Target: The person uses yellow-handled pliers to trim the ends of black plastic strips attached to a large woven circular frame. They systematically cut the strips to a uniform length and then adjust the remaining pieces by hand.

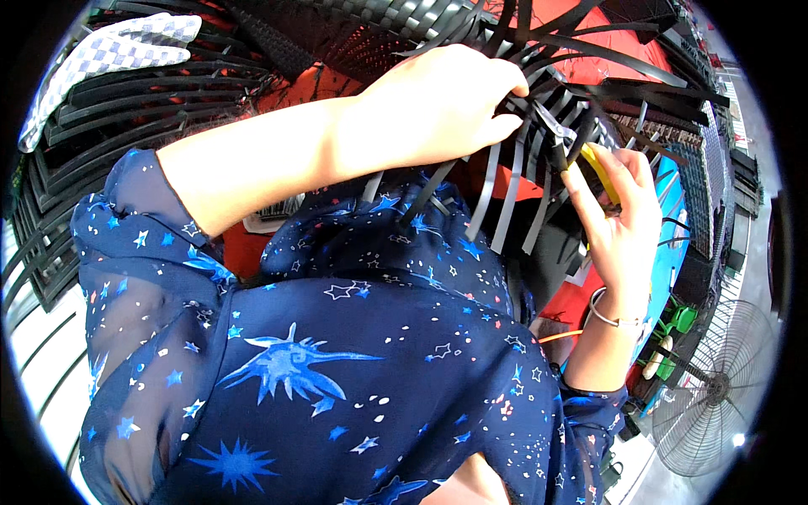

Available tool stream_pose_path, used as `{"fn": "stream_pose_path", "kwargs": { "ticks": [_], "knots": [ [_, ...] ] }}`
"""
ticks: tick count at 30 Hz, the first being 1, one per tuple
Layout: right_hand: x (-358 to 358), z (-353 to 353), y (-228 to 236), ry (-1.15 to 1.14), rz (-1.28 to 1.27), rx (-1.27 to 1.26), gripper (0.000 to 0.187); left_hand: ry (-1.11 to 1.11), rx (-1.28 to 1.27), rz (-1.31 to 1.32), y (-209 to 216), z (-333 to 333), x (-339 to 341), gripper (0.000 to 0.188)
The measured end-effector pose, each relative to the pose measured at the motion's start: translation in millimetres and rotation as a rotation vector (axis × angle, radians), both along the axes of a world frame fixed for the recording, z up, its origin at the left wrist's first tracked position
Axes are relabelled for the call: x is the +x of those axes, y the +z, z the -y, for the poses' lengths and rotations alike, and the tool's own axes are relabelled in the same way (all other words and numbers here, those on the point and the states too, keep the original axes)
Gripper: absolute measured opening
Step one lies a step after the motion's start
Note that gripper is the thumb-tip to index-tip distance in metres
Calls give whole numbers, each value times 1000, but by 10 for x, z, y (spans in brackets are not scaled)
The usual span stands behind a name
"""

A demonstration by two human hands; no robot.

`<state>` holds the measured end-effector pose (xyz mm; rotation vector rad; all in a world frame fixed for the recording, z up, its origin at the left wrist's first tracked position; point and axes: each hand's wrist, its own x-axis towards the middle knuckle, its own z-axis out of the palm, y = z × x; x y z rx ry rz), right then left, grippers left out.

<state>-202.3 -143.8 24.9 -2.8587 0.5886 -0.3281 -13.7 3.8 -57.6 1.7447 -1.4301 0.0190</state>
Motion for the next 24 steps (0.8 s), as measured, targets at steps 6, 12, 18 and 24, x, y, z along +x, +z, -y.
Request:
{"fn": "stream_pose_path", "kwargs": {
  "ticks": [6, 12, 18, 24],
  "knots": [
    [21, 56, -69, 58, 39, -148, 52, 12, 131, 71, -58, -64, -94, 31],
    [17, 150, -117, 132, 32, -266, 56, 15, 86, 62, -118, -144, -120, 33],
    [3, 251, -273, 192, 88, -315, 61, 12, 44, 88, -137, -133, -95, 33],
    [-4, 212, -270, 195, 53, -236, 63, 20, 69, 76, -119, -155, -89, 35]
  ]
}}
